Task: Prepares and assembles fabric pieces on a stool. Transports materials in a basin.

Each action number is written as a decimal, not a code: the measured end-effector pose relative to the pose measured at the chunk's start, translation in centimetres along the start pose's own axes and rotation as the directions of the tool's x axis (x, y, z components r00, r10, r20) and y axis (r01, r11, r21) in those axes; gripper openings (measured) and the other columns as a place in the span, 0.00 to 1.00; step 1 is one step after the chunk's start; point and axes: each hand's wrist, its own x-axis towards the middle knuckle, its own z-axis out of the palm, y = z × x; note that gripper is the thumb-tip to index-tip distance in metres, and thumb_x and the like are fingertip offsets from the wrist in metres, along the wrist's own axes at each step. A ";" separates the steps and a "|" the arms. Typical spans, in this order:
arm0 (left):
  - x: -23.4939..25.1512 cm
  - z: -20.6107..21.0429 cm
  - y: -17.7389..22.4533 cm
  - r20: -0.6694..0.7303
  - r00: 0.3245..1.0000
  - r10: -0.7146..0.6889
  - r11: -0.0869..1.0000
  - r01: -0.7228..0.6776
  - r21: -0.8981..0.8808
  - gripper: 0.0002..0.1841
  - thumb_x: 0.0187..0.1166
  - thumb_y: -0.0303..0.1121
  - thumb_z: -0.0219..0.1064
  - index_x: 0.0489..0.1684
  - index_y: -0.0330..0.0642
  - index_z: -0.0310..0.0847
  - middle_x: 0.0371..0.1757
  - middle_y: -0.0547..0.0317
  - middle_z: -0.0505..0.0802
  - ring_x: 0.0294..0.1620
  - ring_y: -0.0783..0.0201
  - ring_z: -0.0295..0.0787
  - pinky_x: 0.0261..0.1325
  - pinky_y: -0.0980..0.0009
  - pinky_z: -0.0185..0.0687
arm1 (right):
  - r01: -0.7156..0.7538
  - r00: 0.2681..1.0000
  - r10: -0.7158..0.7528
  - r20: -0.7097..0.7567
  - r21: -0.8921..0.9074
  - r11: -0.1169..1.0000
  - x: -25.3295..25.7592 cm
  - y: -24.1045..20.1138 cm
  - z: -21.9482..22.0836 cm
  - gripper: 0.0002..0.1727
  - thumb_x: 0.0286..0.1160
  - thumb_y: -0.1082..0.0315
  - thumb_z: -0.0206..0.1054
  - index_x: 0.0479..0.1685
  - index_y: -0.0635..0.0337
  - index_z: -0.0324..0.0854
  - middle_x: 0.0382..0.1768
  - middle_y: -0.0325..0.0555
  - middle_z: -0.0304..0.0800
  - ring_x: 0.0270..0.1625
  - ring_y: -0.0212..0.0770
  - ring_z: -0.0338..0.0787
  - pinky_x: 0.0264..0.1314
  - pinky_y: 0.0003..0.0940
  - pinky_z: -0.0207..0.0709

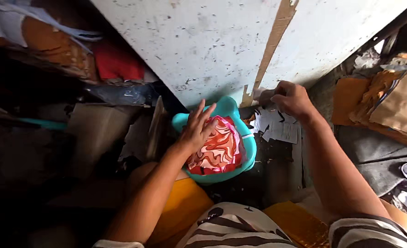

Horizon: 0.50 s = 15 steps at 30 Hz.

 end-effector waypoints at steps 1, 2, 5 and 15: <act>0.2 -1.3 0.5 -0.072 0.997 0.014 0.998 -0.018 -0.061 0.28 0.90 0.47 0.53 0.85 0.43 0.71 0.91 0.43 0.66 0.91 0.45 0.59 0.90 0.44 0.55 | 0.079 0.996 -0.082 0.037 0.074 0.994 -1.0 -2.6 -0.6 0.06 0.74 0.72 0.68 0.41 0.67 0.81 0.30 0.54 0.83 0.29 0.48 0.84 0.34 0.54 0.78; 0.4 -2.6 1.0 -0.129 0.991 0.025 0.992 -0.040 -0.116 0.28 0.89 0.48 0.56 0.81 0.41 0.75 0.88 0.42 0.69 0.90 0.46 0.61 0.89 0.46 0.58 | 0.150 0.983 -0.163 0.083 0.147 0.978 -1.9 -5.0 -0.9 0.04 0.72 0.73 0.67 0.40 0.65 0.81 0.30 0.48 0.83 0.30 0.42 0.84 0.35 0.47 0.79; 0.0 -5.1 2.4 -0.210 0.973 0.092 0.953 -0.148 -0.266 0.30 0.82 0.54 0.63 0.76 0.42 0.80 0.82 0.47 0.79 0.86 0.54 0.68 0.87 0.52 0.63 | 0.306 0.890 -0.398 0.220 0.360 0.882 -4.2 -10.4 -0.1 0.03 0.66 0.74 0.64 0.35 0.58 0.79 0.27 0.38 0.87 0.29 0.31 0.87 0.32 0.31 0.83; -4.5 -5.5 3.1 -0.159 0.987 0.034 0.881 -0.105 -0.461 0.08 0.80 0.28 0.70 0.52 0.38 0.86 0.40 0.59 0.94 0.40 0.72 0.91 0.48 0.70 0.89 | 0.229 0.795 -0.511 0.327 0.618 0.752 -6.5 -12.9 6.4 0.11 0.80 0.64 0.64 0.56 0.58 0.76 0.37 0.38 0.86 0.34 0.29 0.85 0.36 0.26 0.82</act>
